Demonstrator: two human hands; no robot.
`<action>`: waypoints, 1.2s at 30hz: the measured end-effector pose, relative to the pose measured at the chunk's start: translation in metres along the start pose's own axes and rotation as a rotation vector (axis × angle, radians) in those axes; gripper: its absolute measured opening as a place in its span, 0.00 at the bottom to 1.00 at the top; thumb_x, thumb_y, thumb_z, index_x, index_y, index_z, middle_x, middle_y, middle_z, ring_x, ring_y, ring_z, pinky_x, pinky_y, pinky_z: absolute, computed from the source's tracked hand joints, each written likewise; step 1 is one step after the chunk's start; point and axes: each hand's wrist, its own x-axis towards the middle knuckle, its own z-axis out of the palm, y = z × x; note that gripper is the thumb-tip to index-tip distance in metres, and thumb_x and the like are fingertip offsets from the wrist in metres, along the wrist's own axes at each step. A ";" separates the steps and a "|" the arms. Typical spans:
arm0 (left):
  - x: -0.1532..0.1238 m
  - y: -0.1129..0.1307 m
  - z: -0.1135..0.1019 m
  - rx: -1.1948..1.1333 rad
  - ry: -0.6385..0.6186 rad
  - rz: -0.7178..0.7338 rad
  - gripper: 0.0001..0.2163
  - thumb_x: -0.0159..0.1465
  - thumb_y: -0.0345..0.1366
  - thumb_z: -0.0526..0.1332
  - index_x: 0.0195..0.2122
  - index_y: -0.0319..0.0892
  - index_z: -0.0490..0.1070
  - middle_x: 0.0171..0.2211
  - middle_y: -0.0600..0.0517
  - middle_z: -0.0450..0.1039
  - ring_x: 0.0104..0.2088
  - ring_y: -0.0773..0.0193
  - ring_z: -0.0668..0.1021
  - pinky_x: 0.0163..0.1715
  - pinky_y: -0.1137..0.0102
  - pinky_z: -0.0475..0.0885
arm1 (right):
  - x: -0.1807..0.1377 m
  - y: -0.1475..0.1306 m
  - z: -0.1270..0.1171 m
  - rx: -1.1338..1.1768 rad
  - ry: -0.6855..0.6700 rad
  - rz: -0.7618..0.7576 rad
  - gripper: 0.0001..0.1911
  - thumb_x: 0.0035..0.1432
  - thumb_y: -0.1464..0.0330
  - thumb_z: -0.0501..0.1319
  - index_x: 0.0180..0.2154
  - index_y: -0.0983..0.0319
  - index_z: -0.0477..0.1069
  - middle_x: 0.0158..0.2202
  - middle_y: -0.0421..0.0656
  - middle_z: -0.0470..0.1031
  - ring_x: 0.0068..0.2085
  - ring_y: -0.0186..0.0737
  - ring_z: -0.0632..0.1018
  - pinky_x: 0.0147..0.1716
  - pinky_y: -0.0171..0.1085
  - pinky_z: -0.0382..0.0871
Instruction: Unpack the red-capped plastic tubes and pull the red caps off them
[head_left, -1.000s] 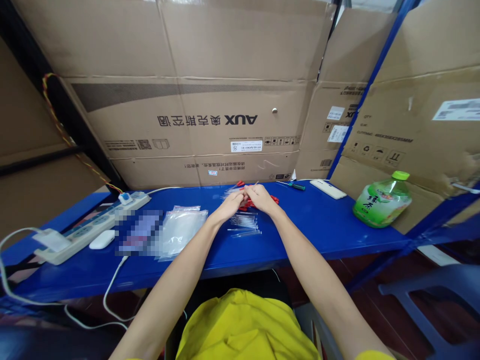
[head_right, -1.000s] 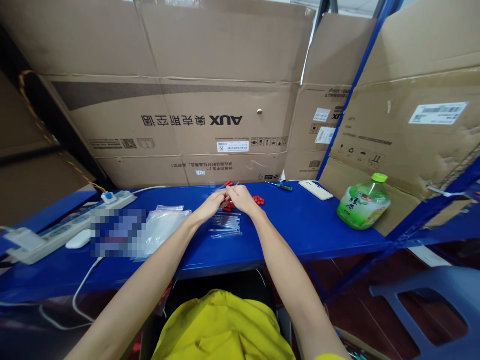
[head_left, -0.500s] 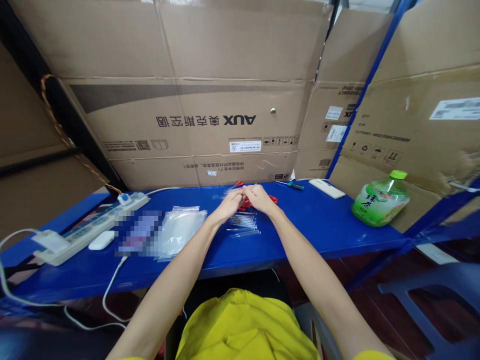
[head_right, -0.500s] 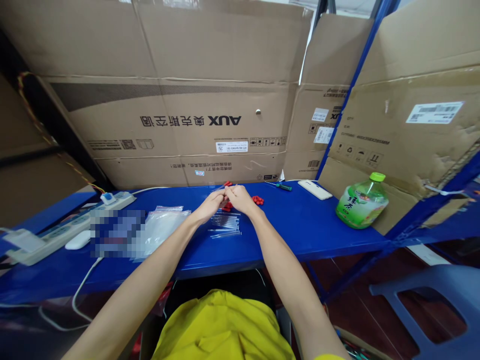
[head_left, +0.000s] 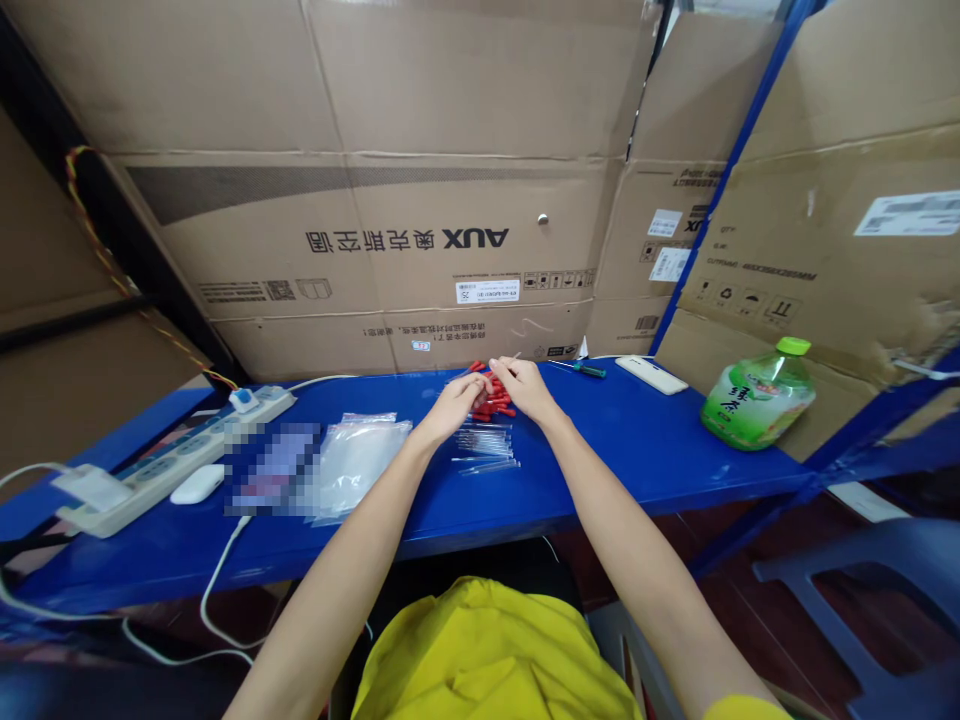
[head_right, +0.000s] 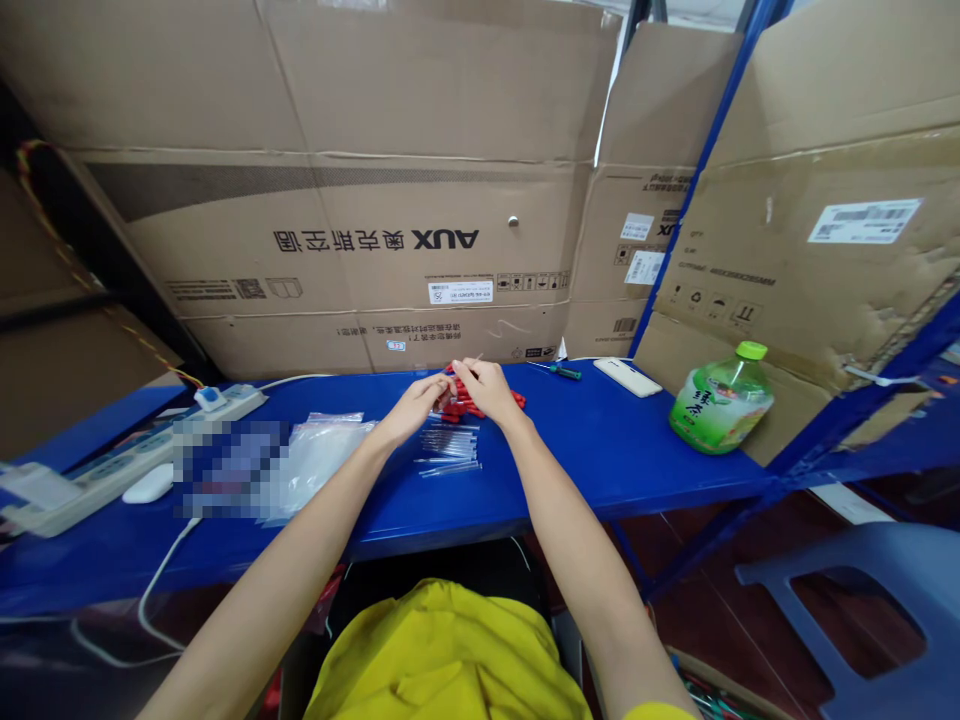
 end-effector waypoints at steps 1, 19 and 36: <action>0.000 0.000 0.000 0.069 0.042 0.032 0.11 0.69 0.38 0.52 0.35 0.40 0.70 0.24 0.55 0.65 0.27 0.65 0.68 0.32 0.70 0.65 | 0.000 0.000 0.003 -0.028 0.040 0.021 0.31 0.69 0.44 0.49 0.24 0.60 0.65 0.23 0.39 0.68 0.28 0.36 0.68 0.33 0.34 0.60; -0.002 -0.004 0.001 -0.069 -0.071 0.006 0.08 0.67 0.36 0.50 0.32 0.42 0.63 0.22 0.58 0.57 0.23 0.68 0.60 0.26 0.71 0.58 | -0.002 0.002 0.020 -0.266 -0.062 0.089 0.34 0.76 0.57 0.42 0.22 0.61 0.71 0.23 0.45 0.75 0.28 0.37 0.75 0.33 0.34 0.59; -0.001 -0.003 0.004 -0.221 -0.077 -0.084 0.09 0.65 0.37 0.53 0.28 0.44 0.57 0.22 0.57 0.53 0.23 0.68 0.56 0.25 0.71 0.52 | 0.000 0.002 0.025 -0.152 -0.067 0.058 0.34 0.75 0.55 0.45 0.22 0.62 0.72 0.26 0.48 0.79 0.29 0.39 0.78 0.35 0.36 0.64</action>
